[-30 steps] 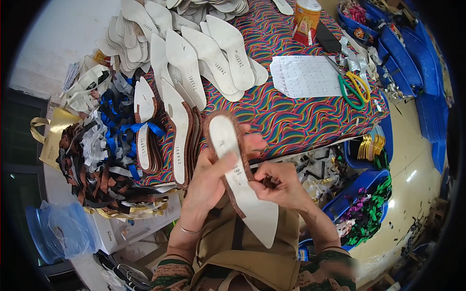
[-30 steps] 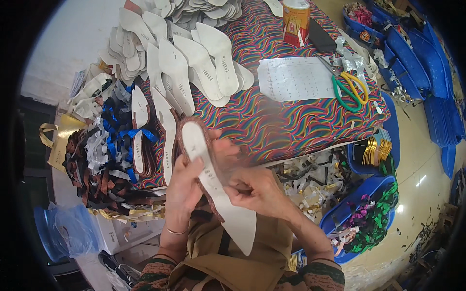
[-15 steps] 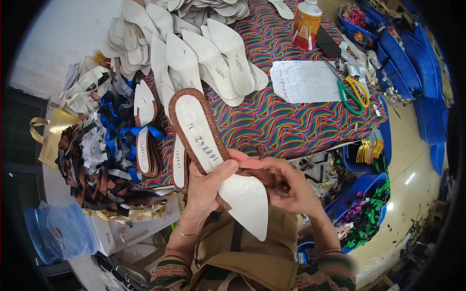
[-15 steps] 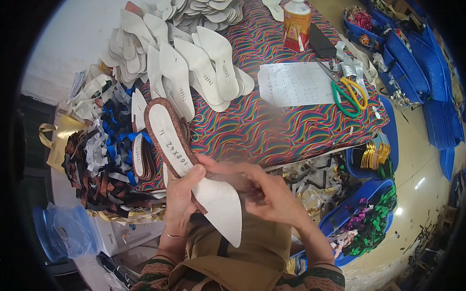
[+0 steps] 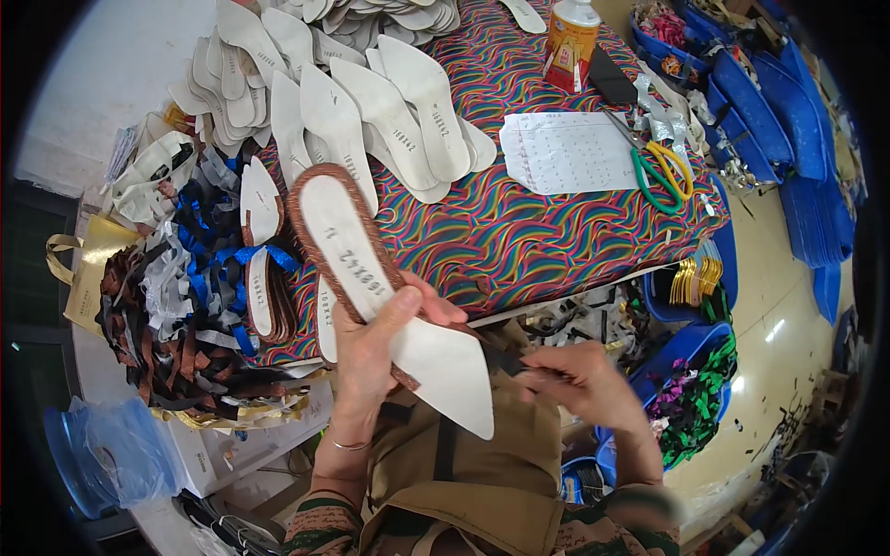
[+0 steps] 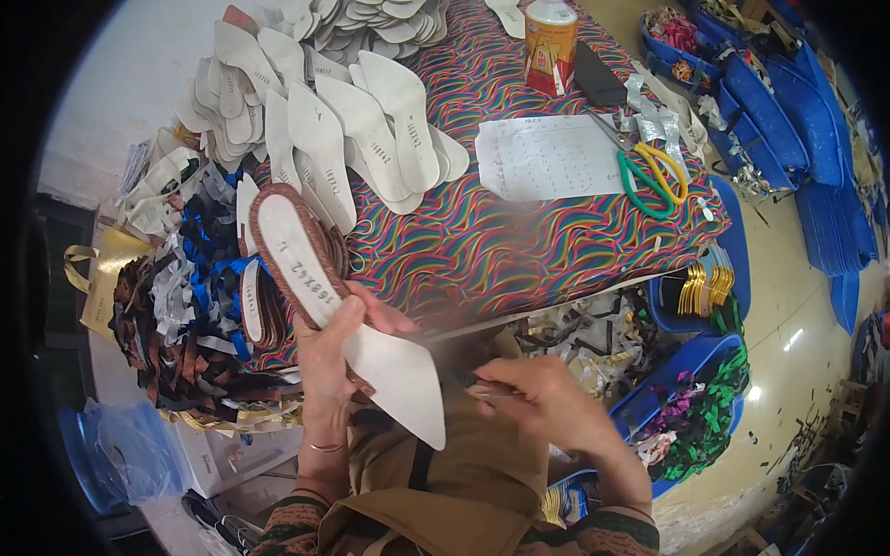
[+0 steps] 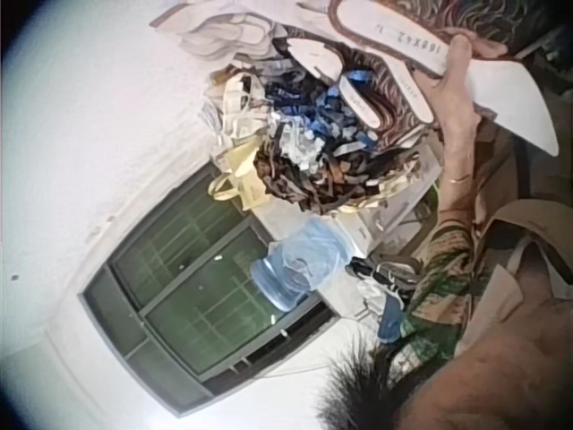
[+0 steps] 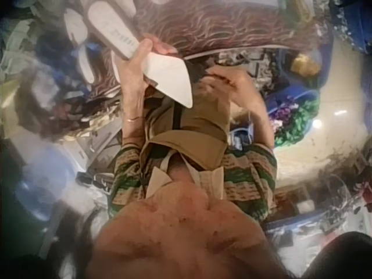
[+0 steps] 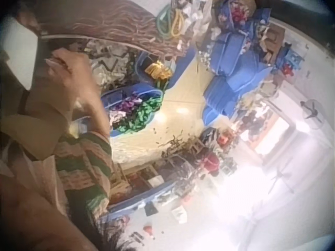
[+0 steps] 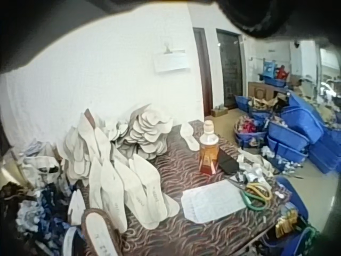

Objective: The person assembles white shoe soles by attaching brown braided straps to their edges. They pick up a sole, wrap the strap around the perimeter, and secure it, repeating this process for multiple units. The finished soles are stacked on the table.

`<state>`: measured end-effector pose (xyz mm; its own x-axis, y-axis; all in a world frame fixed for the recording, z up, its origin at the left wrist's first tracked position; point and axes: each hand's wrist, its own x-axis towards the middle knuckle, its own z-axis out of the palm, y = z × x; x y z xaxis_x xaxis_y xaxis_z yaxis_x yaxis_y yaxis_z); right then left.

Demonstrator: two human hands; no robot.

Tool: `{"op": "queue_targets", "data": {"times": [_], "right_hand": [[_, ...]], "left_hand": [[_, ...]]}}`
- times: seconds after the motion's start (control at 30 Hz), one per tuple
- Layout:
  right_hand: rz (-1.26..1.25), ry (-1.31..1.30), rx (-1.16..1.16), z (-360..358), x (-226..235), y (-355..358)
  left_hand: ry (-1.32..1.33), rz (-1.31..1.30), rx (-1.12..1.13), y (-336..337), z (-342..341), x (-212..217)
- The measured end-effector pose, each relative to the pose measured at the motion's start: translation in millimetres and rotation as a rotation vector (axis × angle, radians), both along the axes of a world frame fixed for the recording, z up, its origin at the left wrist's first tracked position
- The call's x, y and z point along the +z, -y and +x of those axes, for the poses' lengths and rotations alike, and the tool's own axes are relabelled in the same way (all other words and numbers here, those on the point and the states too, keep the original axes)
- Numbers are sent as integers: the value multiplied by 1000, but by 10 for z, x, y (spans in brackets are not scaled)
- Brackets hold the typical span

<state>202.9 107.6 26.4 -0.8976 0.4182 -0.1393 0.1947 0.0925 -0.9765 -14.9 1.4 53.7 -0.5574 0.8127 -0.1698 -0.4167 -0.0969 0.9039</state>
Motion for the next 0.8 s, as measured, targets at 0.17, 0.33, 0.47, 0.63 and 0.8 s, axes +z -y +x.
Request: {"op": "queue_targets", "data": {"times": [0.17, 0.33, 0.47, 0.63, 0.8], "right_hand": [[-181, 174, -119, 405, 299, -736], [327, 147, -349, 305, 601, -1556], [1224, 51, -831, -55, 296, -1648], [138, -243, -468, -490, -222, -657], [-1055, -567, -301, -735, -553, 181]], "left_hand": [[-29, 27, 207, 4, -226, -52], [188, 53, 285, -119, -240, -222], [281, 61, 267, -338, -150, -319], [335, 100, 282, -429, -153, -402], [319, 119, 266, -402, -126, -406]]}}
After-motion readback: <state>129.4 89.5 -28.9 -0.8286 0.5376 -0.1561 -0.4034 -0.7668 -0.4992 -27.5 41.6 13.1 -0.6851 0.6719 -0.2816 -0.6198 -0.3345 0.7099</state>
